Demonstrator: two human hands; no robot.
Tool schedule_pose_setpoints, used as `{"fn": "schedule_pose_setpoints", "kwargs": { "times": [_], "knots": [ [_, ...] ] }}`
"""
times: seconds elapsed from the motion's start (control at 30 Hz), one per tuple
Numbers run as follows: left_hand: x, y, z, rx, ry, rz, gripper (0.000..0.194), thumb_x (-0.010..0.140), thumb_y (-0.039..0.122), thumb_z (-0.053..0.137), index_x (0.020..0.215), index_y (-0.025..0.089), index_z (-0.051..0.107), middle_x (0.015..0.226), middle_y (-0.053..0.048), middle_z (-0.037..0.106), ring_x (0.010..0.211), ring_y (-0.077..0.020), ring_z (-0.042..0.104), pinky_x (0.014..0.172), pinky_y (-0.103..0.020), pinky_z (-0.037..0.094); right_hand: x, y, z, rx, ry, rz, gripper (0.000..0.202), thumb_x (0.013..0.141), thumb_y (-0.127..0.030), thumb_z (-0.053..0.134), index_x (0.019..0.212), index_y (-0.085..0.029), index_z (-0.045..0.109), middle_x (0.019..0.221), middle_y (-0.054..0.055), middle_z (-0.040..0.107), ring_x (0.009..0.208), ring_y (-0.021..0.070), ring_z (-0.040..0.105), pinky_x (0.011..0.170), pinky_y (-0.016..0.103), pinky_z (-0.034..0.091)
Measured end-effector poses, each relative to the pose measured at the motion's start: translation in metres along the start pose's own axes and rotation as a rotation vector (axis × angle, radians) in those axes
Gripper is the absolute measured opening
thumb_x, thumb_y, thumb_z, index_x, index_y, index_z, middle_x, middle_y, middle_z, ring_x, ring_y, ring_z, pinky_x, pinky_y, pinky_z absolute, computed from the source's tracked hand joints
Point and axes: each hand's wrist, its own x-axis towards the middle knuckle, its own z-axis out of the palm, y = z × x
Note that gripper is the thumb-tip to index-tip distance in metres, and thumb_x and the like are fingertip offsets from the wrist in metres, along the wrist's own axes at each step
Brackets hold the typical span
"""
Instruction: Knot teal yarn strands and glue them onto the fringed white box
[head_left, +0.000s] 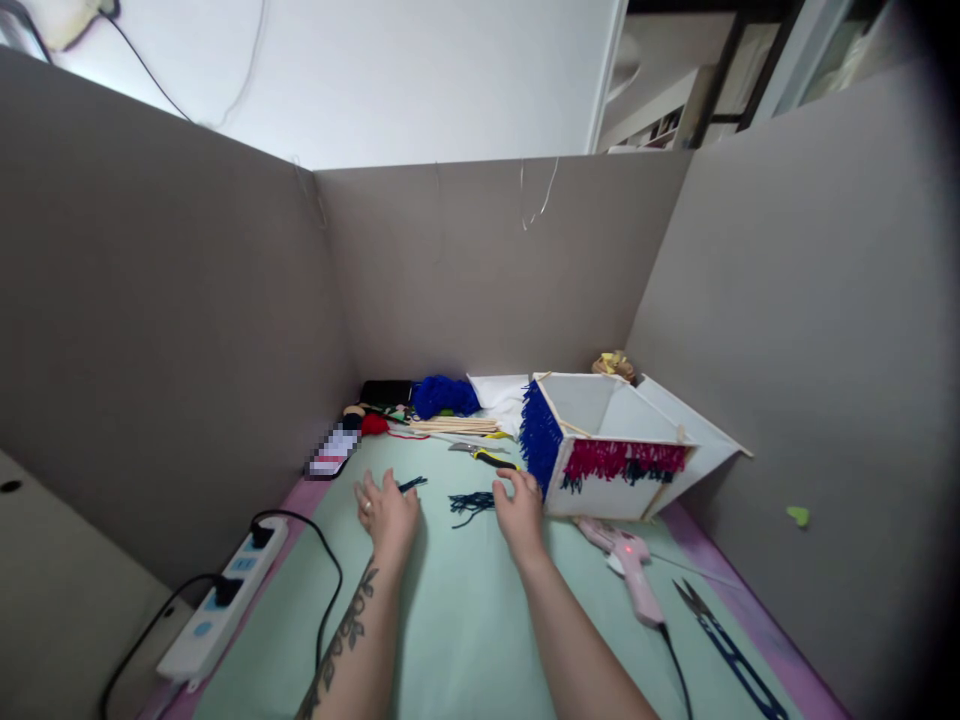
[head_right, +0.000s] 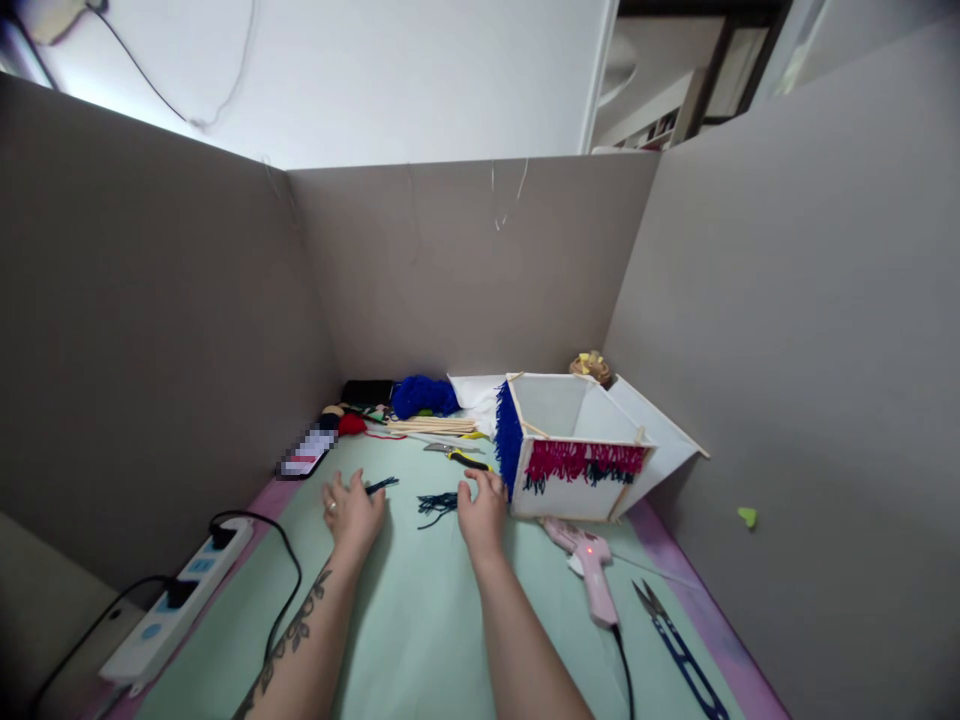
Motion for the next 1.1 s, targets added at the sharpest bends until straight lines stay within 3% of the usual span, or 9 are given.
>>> {"fn": "schedule_pose_setpoints", "kwargs": {
  "times": [0.1, 0.23, 0.3, 0.4, 0.47, 0.6, 0.77, 0.93, 1.1],
  "knots": [
    [0.000, -0.003, 0.008, 0.087, -0.007, 0.012, 0.033, 0.075, 0.026, 0.056, 0.103, 0.008, 0.060, 0.140, -0.025, 0.029, 0.133, -0.0449, 0.011, 0.100, -0.057, 0.025, -0.004, -0.006, 0.001, 0.032, -0.029, 0.006, 0.022, 0.076, -0.027, 0.051, 0.088, -0.018, 0.067, 0.094, 0.010, 0.056, 0.097, 0.0248, 0.050, 0.090, 0.039, 0.036],
    [0.001, -0.002, 0.011, 0.021, 0.008, 0.148, 0.014, 0.079, 0.018, 0.047, 0.078, 0.012, 0.060, 0.132, -0.021, 0.042, 0.132, -0.0439, 0.017, 0.100, -0.059, 0.024, -0.006, -0.012, 0.001, 0.083, -0.082, 0.018, 0.018, 0.075, -0.025, 0.052, 0.085, -0.021, 0.067, 0.095, 0.008, 0.056, 0.097, 0.0235, 0.051, 0.090, 0.038, 0.038],
    [0.001, 0.001, 0.009, -0.141, -0.022, 0.259, 0.014, 0.081, 0.017, 0.043, 0.078, 0.015, 0.057, 0.119, -0.017, 0.053, 0.126, -0.0370, 0.033, 0.098, -0.053, 0.030, -0.007, -0.015, 0.000, 0.128, -0.114, 0.025, 0.018, 0.075, -0.025, 0.053, 0.085, -0.021, 0.067, 0.095, 0.007, 0.057, 0.097, 0.0229, 0.052, 0.090, 0.037, 0.038],
    [-0.004, 0.008, 0.003, -0.428, -0.107, 0.386, 0.013, 0.083, 0.020, 0.040, 0.082, 0.019, 0.053, 0.091, -0.009, 0.060, 0.096, -0.0244, 0.055, 0.085, -0.040, 0.043, -0.008, -0.022, -0.002, 0.249, -0.182, 0.034, 0.021, 0.076, -0.027, 0.054, 0.091, -0.021, 0.067, 0.100, 0.008, 0.058, 0.099, 0.0225, 0.053, 0.086, 0.035, 0.042],
    [-0.009, 0.013, 0.000, -0.539, -0.142, 0.416, 0.012, 0.084, 0.023, 0.040, 0.083, 0.020, 0.052, 0.082, -0.006, 0.058, 0.083, -0.0214, 0.055, 0.077, -0.036, 0.045, -0.008, -0.026, -0.002, 0.355, -0.237, 0.042, 0.027, 0.076, -0.029, 0.055, 0.100, -0.020, 0.065, 0.104, 0.009, 0.059, 0.098, 0.0219, 0.055, 0.079, 0.032, 0.046],
    [-0.018, 0.019, -0.004, -0.613, -0.167, 0.464, 0.011, 0.084, 0.025, 0.042, 0.081, 0.020, 0.051, 0.081, -0.005, 0.057, 0.081, -0.0204, 0.054, 0.076, -0.034, 0.044, -0.010, -0.031, -0.001, 0.546, -0.363, 0.098, 0.038, 0.078, -0.036, 0.055, 0.110, -0.018, 0.061, 0.092, 0.007, 0.064, 0.084, 0.0190, 0.060, 0.066, 0.028, 0.048],
    [-0.021, 0.022, -0.007, -0.647, -0.166, 0.491, 0.011, 0.084, 0.026, 0.042, 0.081, 0.020, 0.051, 0.080, -0.005, 0.057, 0.081, -0.0198, 0.054, 0.076, -0.033, 0.043, -0.009, -0.033, -0.002, 0.531, -0.401, 0.117, 0.024, 0.076, -0.038, 0.058, 0.081, -0.016, 0.065, 0.071, 0.003, 0.064, 0.066, 0.0163, 0.057, 0.061, 0.027, 0.045],
    [-0.018, 0.021, -0.009, -0.647, -0.145, 0.439, 0.010, 0.082, 0.026, 0.044, 0.079, 0.021, 0.052, 0.078, -0.004, 0.057, 0.079, -0.0201, 0.054, 0.074, -0.033, 0.043, -0.005, -0.030, -0.007, 0.490, -0.268, 0.152, 0.026, 0.077, -0.041, 0.055, 0.070, -0.017, 0.062, 0.063, 0.001, 0.060, 0.060, 0.0156, 0.052, 0.058, 0.026, 0.042],
    [-0.002, 0.007, -0.005, -0.688, -0.037, 0.114, 0.012, 0.081, 0.031, 0.046, 0.082, 0.021, 0.051, 0.079, -0.004, 0.057, 0.077, -0.0204, 0.055, 0.074, -0.033, 0.043, -0.001, -0.025, -0.008, 0.514, -0.161, 0.196, 0.027, 0.074, -0.044, 0.057, 0.069, -0.018, 0.058, 0.063, 0.000, 0.057, 0.060, 0.0152, 0.050, 0.059, 0.026, 0.042]
  ]
}}
